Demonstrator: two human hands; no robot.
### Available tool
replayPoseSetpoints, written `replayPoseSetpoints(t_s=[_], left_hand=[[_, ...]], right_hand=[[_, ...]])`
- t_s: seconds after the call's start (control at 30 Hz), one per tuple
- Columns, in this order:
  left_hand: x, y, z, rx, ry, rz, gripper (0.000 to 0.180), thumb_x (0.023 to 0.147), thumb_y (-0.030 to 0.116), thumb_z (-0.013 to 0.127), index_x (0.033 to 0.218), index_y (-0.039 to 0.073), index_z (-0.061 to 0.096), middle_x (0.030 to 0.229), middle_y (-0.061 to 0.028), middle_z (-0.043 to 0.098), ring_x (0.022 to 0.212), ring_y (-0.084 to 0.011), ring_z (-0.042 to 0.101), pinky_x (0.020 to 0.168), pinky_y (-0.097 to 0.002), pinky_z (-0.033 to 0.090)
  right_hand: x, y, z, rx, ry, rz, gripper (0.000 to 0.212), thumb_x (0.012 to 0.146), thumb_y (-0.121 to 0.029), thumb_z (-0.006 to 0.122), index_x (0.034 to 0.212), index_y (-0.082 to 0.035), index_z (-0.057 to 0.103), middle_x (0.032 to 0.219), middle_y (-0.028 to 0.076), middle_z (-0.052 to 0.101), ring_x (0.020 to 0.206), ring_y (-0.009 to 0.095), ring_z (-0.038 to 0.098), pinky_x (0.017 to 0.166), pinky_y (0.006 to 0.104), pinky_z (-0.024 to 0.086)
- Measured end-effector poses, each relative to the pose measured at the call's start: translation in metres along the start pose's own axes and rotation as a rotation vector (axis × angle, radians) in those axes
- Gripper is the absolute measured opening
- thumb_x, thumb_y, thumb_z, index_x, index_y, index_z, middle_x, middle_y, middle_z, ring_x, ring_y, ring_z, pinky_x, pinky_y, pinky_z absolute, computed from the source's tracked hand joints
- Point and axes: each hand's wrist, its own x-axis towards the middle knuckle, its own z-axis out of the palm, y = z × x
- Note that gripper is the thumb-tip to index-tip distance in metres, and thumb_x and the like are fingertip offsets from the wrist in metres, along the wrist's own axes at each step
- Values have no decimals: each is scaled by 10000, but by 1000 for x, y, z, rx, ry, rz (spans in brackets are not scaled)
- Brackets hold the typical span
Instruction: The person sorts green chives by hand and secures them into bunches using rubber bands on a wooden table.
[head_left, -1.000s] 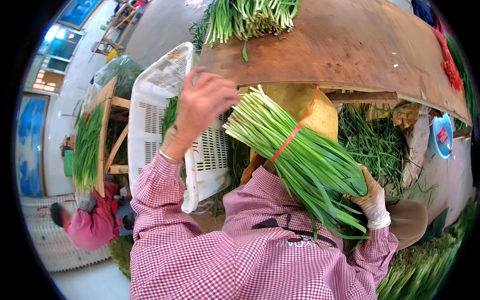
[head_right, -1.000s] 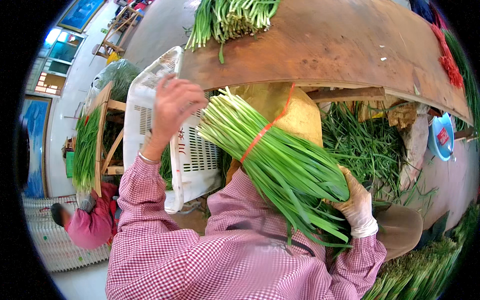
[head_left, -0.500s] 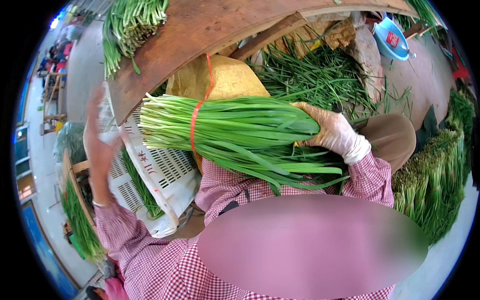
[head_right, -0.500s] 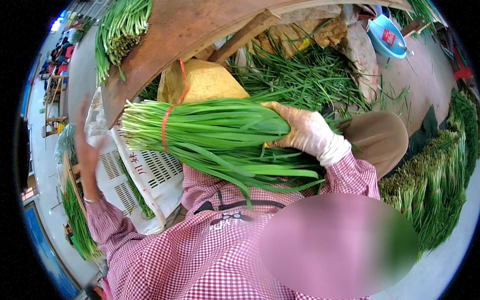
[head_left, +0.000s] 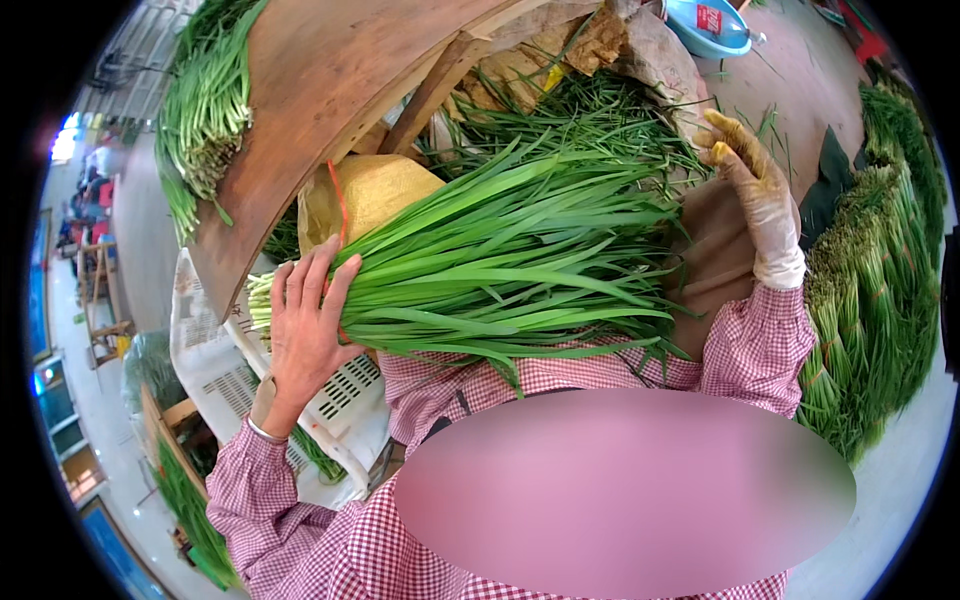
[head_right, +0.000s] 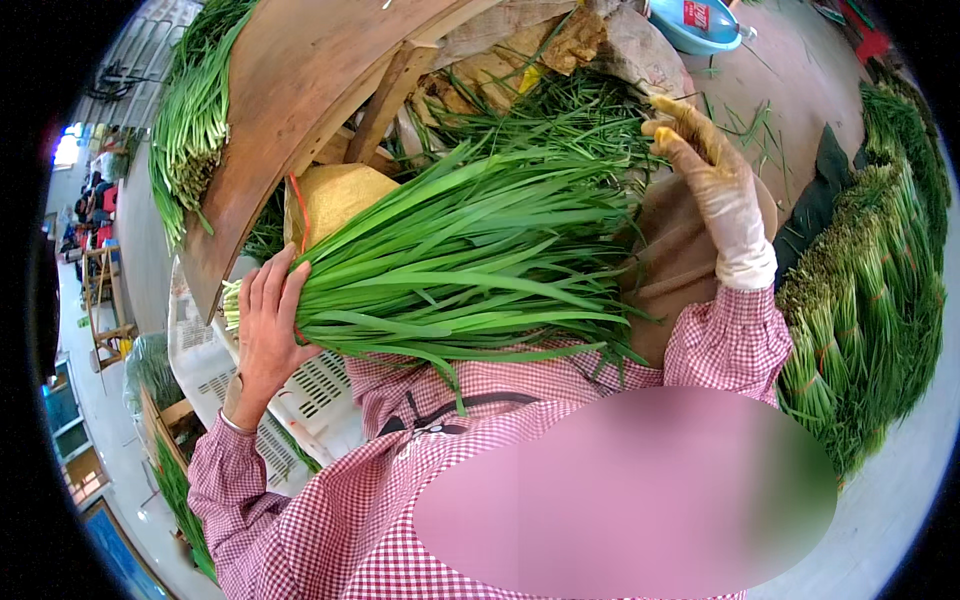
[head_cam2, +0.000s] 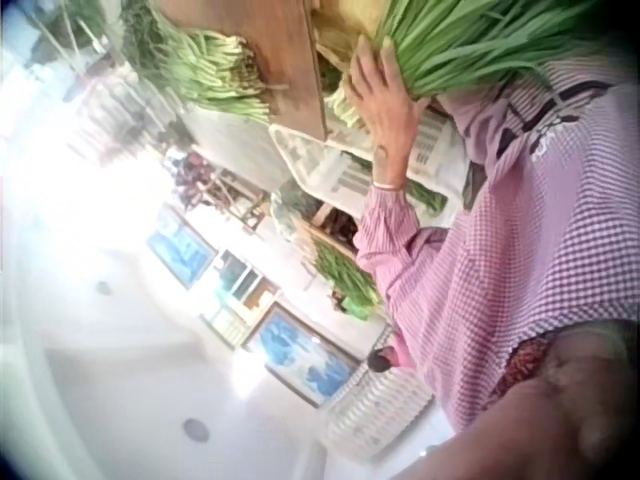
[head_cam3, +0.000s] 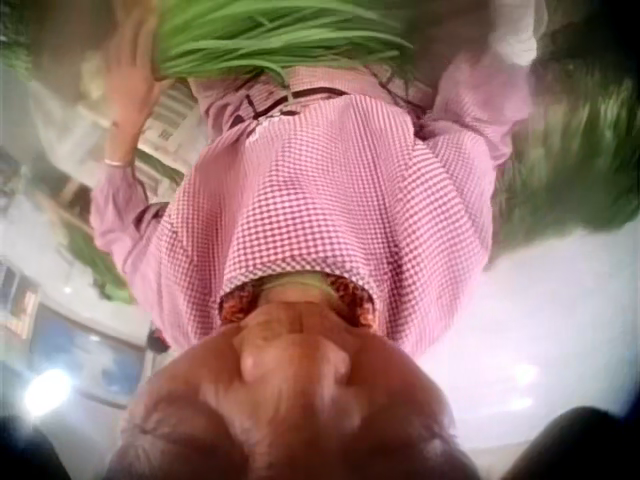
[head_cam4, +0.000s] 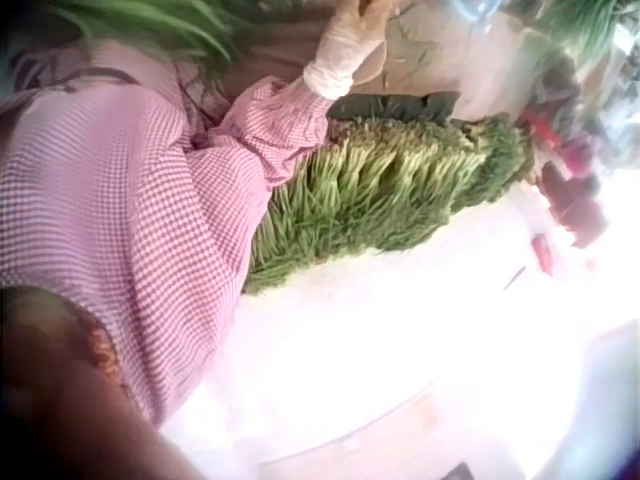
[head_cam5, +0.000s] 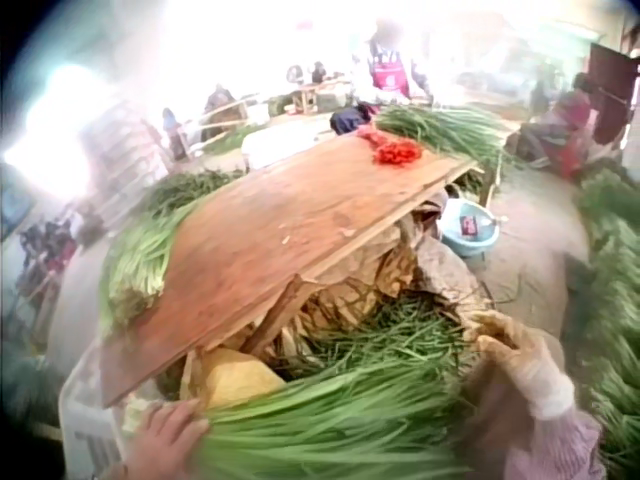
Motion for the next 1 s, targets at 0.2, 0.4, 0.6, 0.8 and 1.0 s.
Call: replayPoseSetpoints(t_s=[0.2,0.4,0.6,0.8,1.0], left_hand=[[6,13,0,132,-17,13,901,539,370,795,1320,145,406,1422,-144,302,1262,-332,344,1019,-536,251],[10,18,0,129,11,-4,932,519,371,786,1337,135,406,1325,-127,403,1195,-322,400,1012,-518,266],[18,10,-21,-247,-72,-122,964,538,284,764,1383,115,331,1213,-161,498,1114,-351,473,980,-414,356],[-16,21,-15,-1134,-197,-410,974,677,393,742,1398,-20,235,1310,-192,458,1209,-282,455,1017,-362,350],[-42,83,-57,-1881,-373,-656,821,822,445,614,1402,-10,254,1390,-181,376,1236,-233,441,1040,-317,358]], right_hand=[[-23,-3,-5,127,98,-56,342,945,-182,517,1239,-8,531,1026,72,639,869,108,569,827,237,441],[-58,-10,-17,322,169,-149,412,935,-309,524,1215,-8,554,942,68,657,762,94,565,717,225,448],[-92,-4,-18,406,39,-134,481,920,-368,532,1218,8,534,928,75,650,755,102,565,721,236,459],[-115,-21,2,484,-689,31,373,889,-206,601,1183,18,552,1023,109,630,889,140,589,815,258,469],[-125,-42,56,-30,-1048,261,402,857,-298,646,1178,-64,587,1023,87,654,923,157,610,851,258,467]])
